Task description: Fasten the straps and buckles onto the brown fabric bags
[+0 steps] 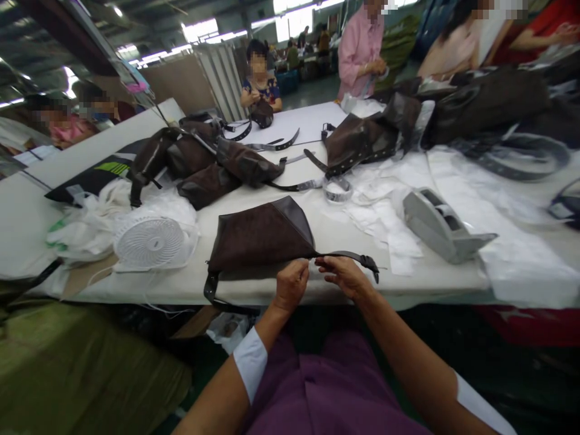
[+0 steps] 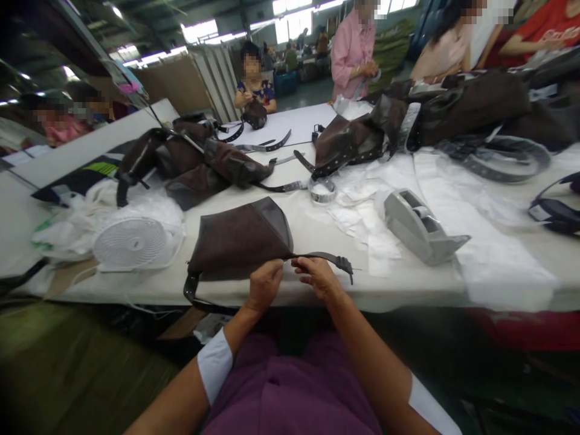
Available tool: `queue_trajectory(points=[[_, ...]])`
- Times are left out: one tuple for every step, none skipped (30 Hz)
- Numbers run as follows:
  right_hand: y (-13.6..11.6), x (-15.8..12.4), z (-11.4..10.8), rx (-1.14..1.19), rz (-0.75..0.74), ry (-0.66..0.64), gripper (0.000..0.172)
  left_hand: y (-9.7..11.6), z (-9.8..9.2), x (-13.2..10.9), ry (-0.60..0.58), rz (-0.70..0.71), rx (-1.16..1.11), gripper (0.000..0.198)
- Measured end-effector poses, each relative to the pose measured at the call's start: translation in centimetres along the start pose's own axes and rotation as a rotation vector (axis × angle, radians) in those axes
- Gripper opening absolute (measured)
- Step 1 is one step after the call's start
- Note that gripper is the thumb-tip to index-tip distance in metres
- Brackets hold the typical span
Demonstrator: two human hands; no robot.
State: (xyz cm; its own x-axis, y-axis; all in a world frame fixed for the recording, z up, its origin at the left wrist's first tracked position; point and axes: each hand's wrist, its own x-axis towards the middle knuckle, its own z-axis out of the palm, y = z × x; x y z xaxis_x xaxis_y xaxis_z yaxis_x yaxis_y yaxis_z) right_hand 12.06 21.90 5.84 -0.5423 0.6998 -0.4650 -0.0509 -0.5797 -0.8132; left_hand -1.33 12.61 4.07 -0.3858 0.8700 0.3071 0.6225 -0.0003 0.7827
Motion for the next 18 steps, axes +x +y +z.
queue_trajectory(points=[[0.2,0.1,-0.1,-0.037,-0.011,0.003,0.019,0.0,0.1,0.0,0.007,-0.008,0.002,0.021],[0.4,0.2,-0.1,-0.058,-0.006,0.007,0.020,0.1,0.2,0.0,0.020,-0.025,0.002,0.020],[0.6,0.3,-0.2,-0.061,0.011,0.013,0.020,0.3,0.3,0.0,0.036,-0.049,0.000,0.020],[0.8,0.4,-0.2,-0.047,0.034,0.020,0.021,0.4,0.5,-0.1,0.050,-0.075,-0.004,0.019],[1.1,0.5,-0.2,-0.021,0.060,0.026,0.021,0.5,0.6,-0.2,0.058,-0.098,-0.008,0.019],[1.3,0.6,-0.2,0.013,0.087,0.030,0.021,0.6,0.7,-0.2,0.061,-0.117,-0.012,0.018],[1.6,0.7,-0.1,0.050,0.109,0.034,0.022,0.6,0.8,-0.3,0.057,-0.127,-0.015,0.018],[1.8,0.7,0.0,0.078,0.121,0.044,0.021,0.5,0.9,-0.4,0.052,-0.131,-0.015,0.018],[2.0,0.8,0.1,0.097,0.124,0.054,0.021,0.5,0.9,-0.4,0.048,-0.131,-0.014,0.018],[2.2,0.9,0.3,0.110,0.117,0.067,0.021,0.5,1.0,-0.5,0.047,-0.129,-0.012,0.018],[2.4,0.9,0.5,0.120,0.098,0.083,0.022,0.4,1.0,-0.5,0.048,-0.126,-0.011,0.017],[2.6,1.0,0.6,0.129,0.073,0.103,0.024,0.4,1.0,-0.5,0.052,-0.122,-0.011,0.017],[2.8,1.0,0.8,0.139,0.044,0.126,0.027,0.4,1.0,-0.6,0.057,-0.121,-0.015,0.017],[2.9,1.0,1.0,0.150,0.012,0.146,0.029,0.5,1.0,-0.6,0.064,-0.126,-0.025,0.016],[3.1,1.1,1.1,0.160,-0.021,0.164,0.030,0.5,1.1,-0.6,0.076,-0.139,-0.044,0.015],[3.2,1.1,1.1,0.167,-0.051,0.176,0.031,0.6,1.1,-0.6,0.091,-0.165,-0.078,0.015],[3.4,1.2,1.1,0.174,-0.076,0.180,0.032,0.7,1.3,-0.6,0.109,-0.206,-0.129,0.014],[3.5,1.2,1.1,0.180,-0.094,0.181,0.032,0.8,1.5,-0.6,0.129,-0.264,-0.200,0.013]])
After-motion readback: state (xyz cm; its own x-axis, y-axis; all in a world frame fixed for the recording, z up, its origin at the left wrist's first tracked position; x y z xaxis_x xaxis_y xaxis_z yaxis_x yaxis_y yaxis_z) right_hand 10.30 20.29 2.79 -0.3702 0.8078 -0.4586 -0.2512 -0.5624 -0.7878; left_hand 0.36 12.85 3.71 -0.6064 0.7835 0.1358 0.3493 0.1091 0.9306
